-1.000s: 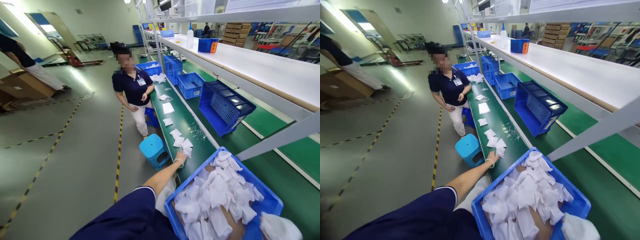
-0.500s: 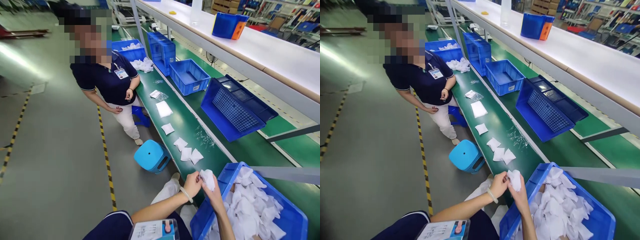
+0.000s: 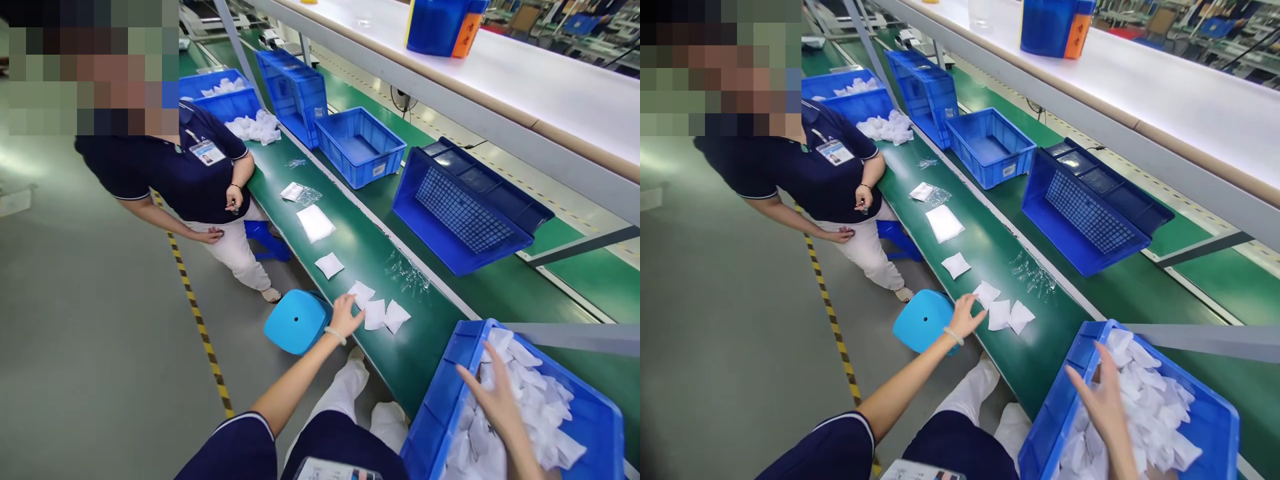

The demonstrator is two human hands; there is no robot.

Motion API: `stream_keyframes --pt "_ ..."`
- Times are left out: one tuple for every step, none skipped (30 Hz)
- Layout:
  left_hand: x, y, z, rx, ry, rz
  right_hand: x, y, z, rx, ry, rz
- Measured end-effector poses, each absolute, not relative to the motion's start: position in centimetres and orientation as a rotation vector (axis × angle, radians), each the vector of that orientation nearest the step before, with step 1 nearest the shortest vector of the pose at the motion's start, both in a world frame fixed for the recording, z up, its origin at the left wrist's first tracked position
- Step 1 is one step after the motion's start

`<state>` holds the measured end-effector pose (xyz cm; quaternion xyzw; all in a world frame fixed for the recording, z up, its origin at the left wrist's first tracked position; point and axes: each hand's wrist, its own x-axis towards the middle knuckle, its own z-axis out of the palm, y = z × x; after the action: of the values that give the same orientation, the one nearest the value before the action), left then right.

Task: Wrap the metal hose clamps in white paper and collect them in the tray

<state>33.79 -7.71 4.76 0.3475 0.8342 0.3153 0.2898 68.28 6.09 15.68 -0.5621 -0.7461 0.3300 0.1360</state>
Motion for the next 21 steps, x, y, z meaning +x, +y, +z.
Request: stream_keyframes --pt "31.2 -7.4 3.6 0.871 2.291 0.783 63.9 6.2 13.8 -1.555 -2.29 0.988" --pt "28.8 -6.9 2.6 0.813 2.345 0.725 59.7 6.2 11.7 -1.589 -2.462 1.031" --pt "26.5 -6.4 1.7 0.756 2.388 0.669 55.9 6.1 9.5 -1.729 -2.59 1.058" --pt "24.5 -5.8 0.9 0.704 2.42 0.616 52.7 5.8 7.4 -1.774 -2.628 1.099" --pt "22.8 -5.2 0.1 0.663 2.439 0.566 50.2 5.2 5.4 -1.788 -2.659 1.12" --pt "21.4 -4.7 -0.5 0.636 2.448 0.521 48.4 4.6 3.6 -1.805 -2.682 1.123" --pt "20.2 -4.2 -1.2 0.627 2.446 0.481 47.2 3.8 2.2 -1.794 -2.694 1.117" --pt "19.5 -3.8 -1.8 0.638 2.436 0.445 46.7 3.1 1.0 -1.781 -2.71 1.098" --pt "19.1 -3.4 -2.3 0.669 2.419 0.414 46.6 2.3 0.2 -1.767 -2.721 1.074" --pt "19.1 -3.1 -2.8 0.717 2.397 0.387 46.9 1.6 -0.3 -1.749 -2.728 1.049" --pt "19.6 -2.9 -3.2 0.78 2.367 0.366 47.4 1.0 -0.5 -1.731 -2.729 1.025" --pt "20.4 -2.7 -3.5 0.851 2.333 0.351 48.0 0.5 -0.5 -1.714 -2.726 1.006" --pt "21.6 -2.5 -3.7 0.924 2.294 0.343 48.7 0.1 -0.3 -1.697 -2.719 0.989" --pt "23.1 -2.4 -3.9 0.993 2.252 0.34 49.5 -0.1 0.2 -1.68 -2.709 0.97" --pt "24.6 -2.3 -4.0 1.054 2.209 0.342 50.4 -0.3 0.8 -1.664 -2.696 0.948" --pt "26.3 -2.3 -4.0 1.106 2.169 0.35 51.5 -0.3 1.5 -1.649 -2.68 0.923" --pt "27.9 -2.2 -4.0 1.147 2.133 0.361 52.9 -0.3 2.4 -1.639 -2.661 0.897" --pt "29.4 -2.2 -4.0 1.178 2.102 0.376 54.6 -0.1 3.5 -1.627 -2.637 0.862" --pt "30.6 -2.3 -4.1 1.201 2.074 0.392 56.6 0.2 4.6 -1.618 -2.605 0.811" --pt "31.7 -2.3 -4.1 1.216 2.05 0.411 59.0 0.7 5.8 -1.623 -2.572 0.756" --pt "32.5 -2.4 -4.1 1.224 2.027 0.433 61.7 1.2 7.1 -1.613 -2.526 0.663"
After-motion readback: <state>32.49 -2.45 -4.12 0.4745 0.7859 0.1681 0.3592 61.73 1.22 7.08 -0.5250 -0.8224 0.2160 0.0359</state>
